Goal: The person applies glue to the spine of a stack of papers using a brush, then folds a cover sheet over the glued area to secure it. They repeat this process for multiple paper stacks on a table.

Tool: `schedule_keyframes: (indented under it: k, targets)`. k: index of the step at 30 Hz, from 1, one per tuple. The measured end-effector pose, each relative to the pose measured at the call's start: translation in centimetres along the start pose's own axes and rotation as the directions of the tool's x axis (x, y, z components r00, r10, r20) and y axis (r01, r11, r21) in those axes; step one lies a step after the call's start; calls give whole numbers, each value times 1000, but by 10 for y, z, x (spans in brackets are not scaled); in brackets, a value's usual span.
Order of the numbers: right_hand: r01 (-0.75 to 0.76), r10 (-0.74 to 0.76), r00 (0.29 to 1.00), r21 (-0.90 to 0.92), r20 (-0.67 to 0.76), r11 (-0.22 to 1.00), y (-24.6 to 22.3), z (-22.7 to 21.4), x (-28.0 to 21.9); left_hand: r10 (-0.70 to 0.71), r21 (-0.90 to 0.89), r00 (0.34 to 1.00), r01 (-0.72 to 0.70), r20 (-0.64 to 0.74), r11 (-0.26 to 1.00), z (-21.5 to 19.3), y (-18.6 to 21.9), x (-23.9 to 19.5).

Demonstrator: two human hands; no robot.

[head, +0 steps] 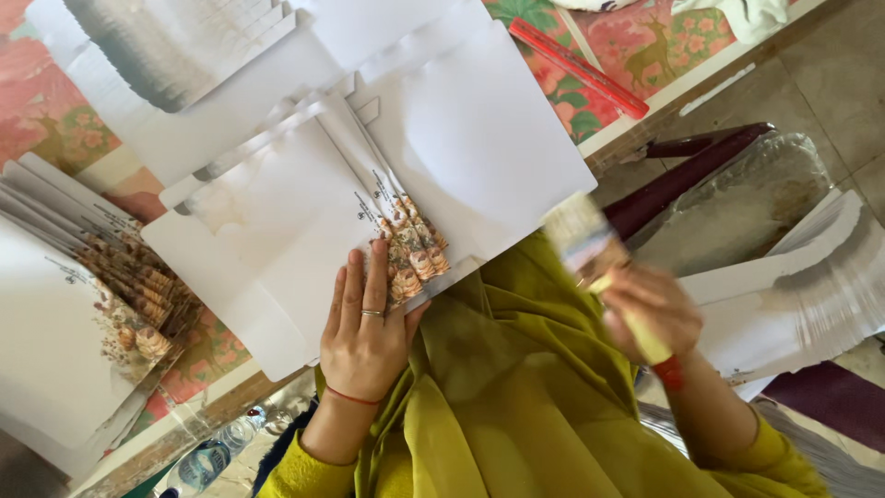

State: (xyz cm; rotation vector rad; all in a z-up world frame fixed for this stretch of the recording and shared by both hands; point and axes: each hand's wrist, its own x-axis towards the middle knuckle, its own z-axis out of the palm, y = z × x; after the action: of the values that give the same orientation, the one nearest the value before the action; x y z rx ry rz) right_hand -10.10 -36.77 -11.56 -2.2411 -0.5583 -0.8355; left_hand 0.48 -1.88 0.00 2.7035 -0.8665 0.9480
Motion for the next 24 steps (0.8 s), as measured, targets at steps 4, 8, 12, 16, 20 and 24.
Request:
schedule_keyframes:
  k: [4, 8, 12, 16, 20, 24]
  targets:
    - [122, -75, 971, 201, -226, 972, -47, 48, 53, 21, -26, 1000, -21, 2, 999, -3, -1, 1]
    - [46, -53, 997, 132, 50, 990, -10, 30, 33, 36, -64, 993, -29, 112, 997, -9, -4, 4]
    - [-183, 181, 983, 84, 26, 980, 10, 0, 12, 30, -94, 992, -18, 119, 995, -10, -5, 2]
    - [-421, 415, 907, 174, 71, 890, 2, -20, 28, 11, -109, 991, 4, 132, 994, -12, -6, 2]
    - [-515, 658, 753, 617, -6, 595, 25, -27, 31, -71, -218, 990, 97, 123, 971, -15, -9, 0]
    - [-624, 531, 683, 778, 501, 69, 34, -27, 120, -167, -382, 983, 184, 78, 906, -20, -11, 0]
